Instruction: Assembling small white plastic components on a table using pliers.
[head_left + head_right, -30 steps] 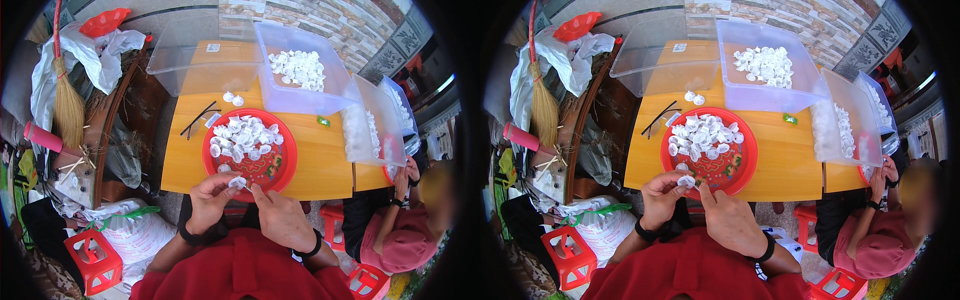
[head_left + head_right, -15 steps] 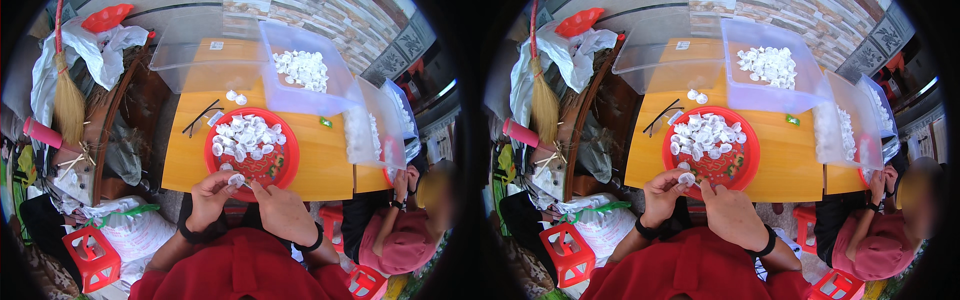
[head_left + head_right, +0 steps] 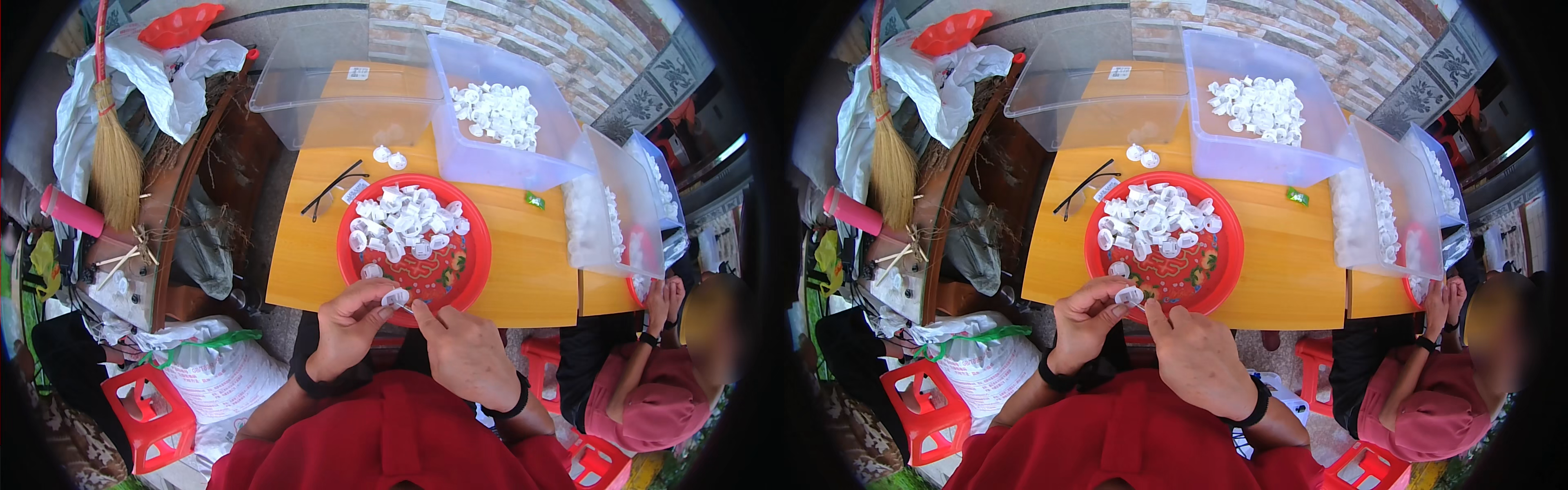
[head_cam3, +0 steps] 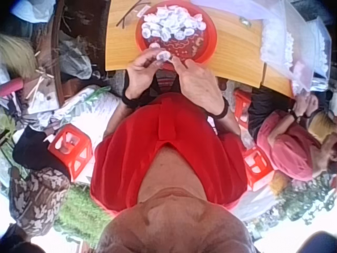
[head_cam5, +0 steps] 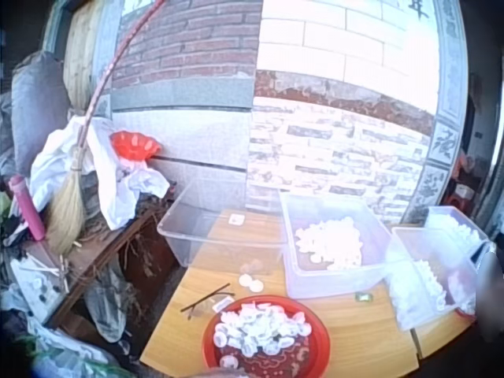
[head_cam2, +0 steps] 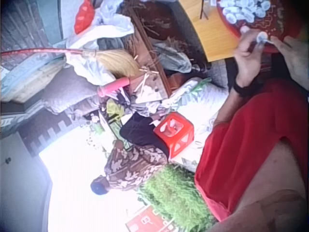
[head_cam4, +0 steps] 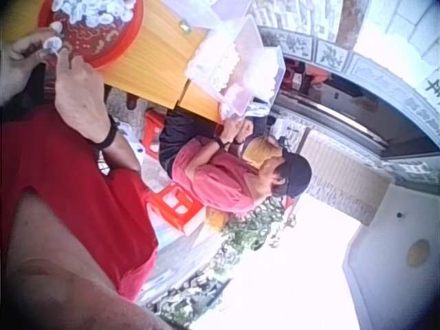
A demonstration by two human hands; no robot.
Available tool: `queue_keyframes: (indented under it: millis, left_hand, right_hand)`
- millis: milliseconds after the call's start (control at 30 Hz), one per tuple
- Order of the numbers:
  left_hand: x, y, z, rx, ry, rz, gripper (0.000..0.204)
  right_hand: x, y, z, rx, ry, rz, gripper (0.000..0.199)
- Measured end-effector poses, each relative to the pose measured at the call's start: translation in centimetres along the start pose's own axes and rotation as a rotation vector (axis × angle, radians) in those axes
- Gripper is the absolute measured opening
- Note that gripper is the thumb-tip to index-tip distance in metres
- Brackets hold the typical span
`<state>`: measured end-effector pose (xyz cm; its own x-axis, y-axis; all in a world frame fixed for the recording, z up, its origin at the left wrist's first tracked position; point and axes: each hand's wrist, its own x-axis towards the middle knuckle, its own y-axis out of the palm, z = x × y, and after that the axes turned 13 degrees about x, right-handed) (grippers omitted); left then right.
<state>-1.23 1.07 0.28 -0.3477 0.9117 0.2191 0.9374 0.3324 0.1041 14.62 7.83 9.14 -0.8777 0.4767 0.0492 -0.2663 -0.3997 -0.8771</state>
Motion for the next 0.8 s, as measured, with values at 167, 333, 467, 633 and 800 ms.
queue_keyframes:
  millis: [167, 333, 467, 633, 800]
  left_hand:
    - [-0.5, 0.4, 0.2, 0.026, -0.075, -0.032, 0.028]
    - [-0.8, 0.7, 0.8, 0.074, -0.095, -0.05, 0.029]
    - [0.1, 0.2, 0.2, -0.057, -0.176, -0.035, 0.032]
    - [0.4, -0.2, -0.1, -0.109, -0.196, -0.032, 0.03]
    - [0.2, 0.1, -0.1, -0.197, -0.185, 0.0, 0.028]
  right_hand:
    - [0.3, -0.4, 0.7, -0.208, -0.111, 0.117, 0.046]
    - [0.2, 0.3, 0.6, -0.327, -0.159, 0.209, 0.053]
    - [0.1, 1.0, -0.9, -0.142, -0.109, 0.042, 0.041]
    - [0.4, 1.2, -2.1, 0.587, 0.18, -0.335, 0.018]
    - [1.6, 2.4, -2.4, 0.867, 0.351, -0.253, 0.011]
